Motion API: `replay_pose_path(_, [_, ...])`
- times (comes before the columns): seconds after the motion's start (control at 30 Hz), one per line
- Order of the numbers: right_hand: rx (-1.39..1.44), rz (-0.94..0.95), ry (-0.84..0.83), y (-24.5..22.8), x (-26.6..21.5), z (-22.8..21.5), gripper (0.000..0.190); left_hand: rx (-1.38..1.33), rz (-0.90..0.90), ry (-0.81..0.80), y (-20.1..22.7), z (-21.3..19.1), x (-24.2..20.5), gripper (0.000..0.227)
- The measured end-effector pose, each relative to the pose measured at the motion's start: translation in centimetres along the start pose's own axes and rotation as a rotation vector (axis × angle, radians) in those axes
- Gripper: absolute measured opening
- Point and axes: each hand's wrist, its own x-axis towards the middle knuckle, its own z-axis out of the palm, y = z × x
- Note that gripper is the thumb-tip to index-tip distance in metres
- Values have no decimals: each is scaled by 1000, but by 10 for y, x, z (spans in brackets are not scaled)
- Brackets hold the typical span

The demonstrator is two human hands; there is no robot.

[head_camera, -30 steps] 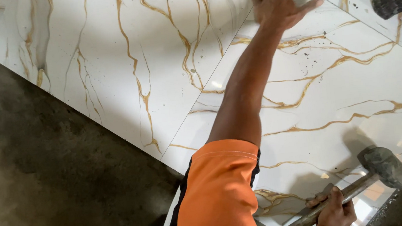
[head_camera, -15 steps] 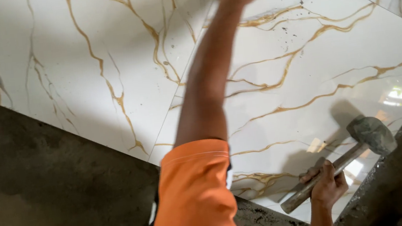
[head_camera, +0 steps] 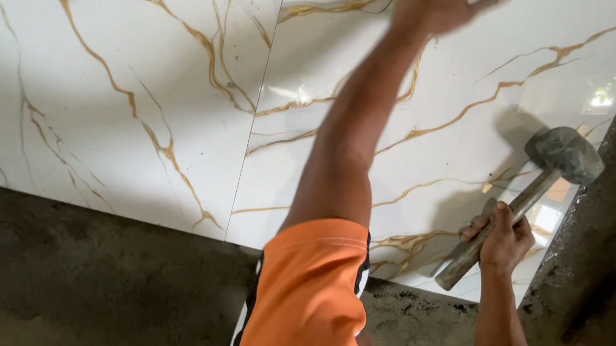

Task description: Leveling and setting floor tiles using a rubber mallet and hand pressure

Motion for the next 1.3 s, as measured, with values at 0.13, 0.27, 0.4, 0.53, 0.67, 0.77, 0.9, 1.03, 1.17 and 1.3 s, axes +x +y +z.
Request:
replay_pose_path(0.13, [-14, -10, -49, -15, -11, 1, 24, 336, 100, -153, 62, -14, -88, 96])
replay_pose_path(0.27, [47, -7, -51, -17, -11, -1, 24, 494, 206, -156, 98, -4, -160, 96])
replay_pose_path(0.4, [76, 12, -99, -12, -8, -7, 23, 555, 217, -297, 120, 7, -209, 92])
replay_pose_path(0.53, [44, -21, -117, -11, -8, -10, 19, 598, 151, -208, 133, 21, -244, 88])
replay_pose_path(0.67, [7, -71, -163, -23, -17, -16, 16, 616, 73, -151, 159, 6, -280, 76])
replay_pose_path(0.77, [220, 160, -287, 13, 22, -33, 18, 636, -48, -90, 167, 31, -297, 68])
replay_pose_path(0.9, [402, 310, -405, -20, 28, -62, 13, 370, -202, -254, 197, 26, -294, 90])
replay_pose_path(1.03, [62, 216, -366, -82, 37, -76, 12, 231, -605, -498, 247, 10, -258, 119])
replay_pose_path(1.17, [23, -144, -302, -103, 53, -80, 28, 92, -835, -528, 270, 10, -229, 142])
replay_pose_path(1.3, [34, -280, -283, -70, 81, -69, 32, 32, -900, -452, 255, 41, -225, 136])
